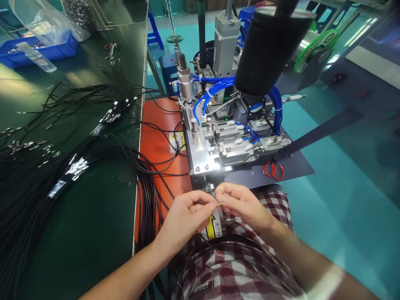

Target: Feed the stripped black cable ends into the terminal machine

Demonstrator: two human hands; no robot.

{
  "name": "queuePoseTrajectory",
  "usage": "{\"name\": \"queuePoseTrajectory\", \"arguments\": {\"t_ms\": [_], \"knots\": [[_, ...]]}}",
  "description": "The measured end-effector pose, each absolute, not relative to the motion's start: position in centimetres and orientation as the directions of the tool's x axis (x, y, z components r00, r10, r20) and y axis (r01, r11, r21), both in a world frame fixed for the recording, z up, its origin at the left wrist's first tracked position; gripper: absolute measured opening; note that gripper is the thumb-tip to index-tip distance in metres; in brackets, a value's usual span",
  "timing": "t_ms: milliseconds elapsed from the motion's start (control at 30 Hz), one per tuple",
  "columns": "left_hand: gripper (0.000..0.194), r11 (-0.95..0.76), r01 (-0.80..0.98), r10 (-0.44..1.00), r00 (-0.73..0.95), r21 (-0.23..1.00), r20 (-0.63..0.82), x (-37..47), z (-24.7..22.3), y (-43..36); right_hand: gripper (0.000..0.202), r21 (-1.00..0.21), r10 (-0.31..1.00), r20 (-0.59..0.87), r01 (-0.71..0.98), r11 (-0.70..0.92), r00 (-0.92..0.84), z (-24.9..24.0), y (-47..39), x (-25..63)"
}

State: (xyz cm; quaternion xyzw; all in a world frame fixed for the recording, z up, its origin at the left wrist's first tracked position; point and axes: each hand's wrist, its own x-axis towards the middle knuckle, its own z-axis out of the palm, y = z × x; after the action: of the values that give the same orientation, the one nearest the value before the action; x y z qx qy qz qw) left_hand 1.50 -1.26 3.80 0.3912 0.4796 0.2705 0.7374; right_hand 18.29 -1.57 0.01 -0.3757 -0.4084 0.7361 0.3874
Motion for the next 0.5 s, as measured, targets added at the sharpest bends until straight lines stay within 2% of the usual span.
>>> {"name": "queuePoseTrajectory", "arguments": {"t_ms": [133, 300, 500], "knots": [[0.022, 0.538, -0.014, 0.783, 0.378, 0.843, -0.493, 1.8, 4.0, -1.3, 0.023, -0.913, 0.857, -0.183, -0.241, -0.33, -0.482, 0.2, -1.0, 18.6], [0.02, 0.491, 0.004, 0.826, 0.317, 0.871, -0.467, 1.9, 3.7, -1.6, 0.024, -0.945, 0.931, -0.194, -0.195, -0.262, -0.31, 0.3, -1.7, 18.4], [0.022, 0.47, 0.002, 0.843, 0.294, 0.883, -0.45, 2.0, 3.5, -2.0, 0.02, -0.927, 0.944, -0.242, -0.234, -0.293, -0.223, 0.1, -2.8, 17.5]]}}
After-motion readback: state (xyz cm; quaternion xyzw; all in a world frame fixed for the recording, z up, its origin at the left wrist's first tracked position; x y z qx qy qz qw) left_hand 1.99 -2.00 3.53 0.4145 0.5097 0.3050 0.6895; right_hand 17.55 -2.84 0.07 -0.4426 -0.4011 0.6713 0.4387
